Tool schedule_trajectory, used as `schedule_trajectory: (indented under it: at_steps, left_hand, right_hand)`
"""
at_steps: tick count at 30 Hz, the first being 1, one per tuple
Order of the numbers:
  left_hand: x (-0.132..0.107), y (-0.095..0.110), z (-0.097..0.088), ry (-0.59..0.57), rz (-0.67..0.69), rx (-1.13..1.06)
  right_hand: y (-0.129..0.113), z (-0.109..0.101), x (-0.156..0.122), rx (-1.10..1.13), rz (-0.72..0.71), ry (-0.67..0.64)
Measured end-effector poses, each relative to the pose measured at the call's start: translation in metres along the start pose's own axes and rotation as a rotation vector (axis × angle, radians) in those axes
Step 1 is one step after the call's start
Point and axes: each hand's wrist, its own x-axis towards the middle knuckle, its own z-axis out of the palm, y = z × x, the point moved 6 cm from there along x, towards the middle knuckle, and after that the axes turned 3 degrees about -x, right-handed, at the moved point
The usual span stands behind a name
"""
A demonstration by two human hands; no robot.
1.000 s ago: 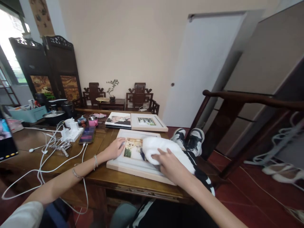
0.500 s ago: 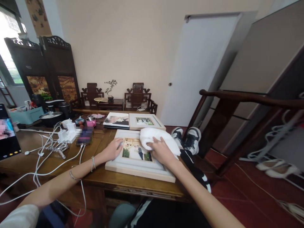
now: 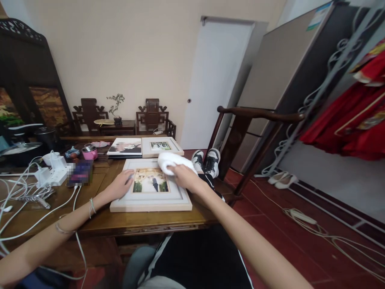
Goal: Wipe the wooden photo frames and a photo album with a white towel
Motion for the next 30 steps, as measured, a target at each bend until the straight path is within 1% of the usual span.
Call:
schedule_trajectory:
  at_steps: [2,3,5,7,9,11,13,15,16,19,21,22,24,26,30]
  left_hand:
    - [0.000,0.000,0.000,-0.004,-0.004,0.012]
    - [0.000,-0.001,0.000,-0.010,-0.009,0.019]
    - [-0.001,-0.001,0.001,-0.029,-0.023,0.033]
    - [-0.001,-0.001,0.002,-0.042,-0.032,0.040]
    - [-0.001,0.000,0.003,-0.039,-0.027,0.035]
    - [0.000,0.001,0.003,-0.025,-0.014,0.022]
    - [0.000,0.002,0.002,-0.015,0.000,0.015]
    - [0.000,0.003,0.001,-0.006,0.003,0.012]
    - [0.000,0.003,0.000,0.001,0.003,0.009]
    - [0.001,0.007,-0.004,0.001,0.042,-0.032]
    - [0.002,0.009,-0.004,-0.018,0.081,-0.054]
    - [0.002,0.009,-0.004,-0.020,0.089,-0.052]
    - [0.002,0.007,-0.003,-0.006,0.075,-0.027]
    - [0.003,0.004,0.000,0.005,0.056,-0.007]
    - [0.002,0.004,0.003,-0.006,0.054,-0.032]
  right_hand:
    - [0.010,0.008,0.025,0.001,0.066,0.060]
    - [0.010,0.011,0.030,-0.004,0.077,0.078]
    - [0.000,0.016,0.025,-0.023,0.019,0.092]
    - [-0.018,0.016,0.001,-0.028,-0.103,0.082]
    - [-0.035,0.009,-0.032,0.002,-0.218,0.034]
    - [-0.048,0.000,-0.059,0.039,-0.262,-0.047]
    - [-0.061,-0.008,-0.071,0.045,-0.245,-0.119]
    - [-0.078,-0.011,-0.066,0.031,-0.219,-0.139]
    - [-0.089,-0.011,-0.059,0.035,-0.232,-0.131]
    - [-0.127,-0.006,-0.036,0.082,-0.347,-0.058]
    - [-0.140,-0.003,-0.027,0.104,-0.391,-0.010]
    - [-0.140,-0.001,-0.026,0.110,-0.385,0.003]
    - [-0.128,0.001,-0.032,0.126,-0.351,-0.007]
    - [-0.103,0.002,-0.045,0.126,-0.287,-0.038]
    - [-0.040,-0.003,-0.070,0.099,-0.115,-0.129]
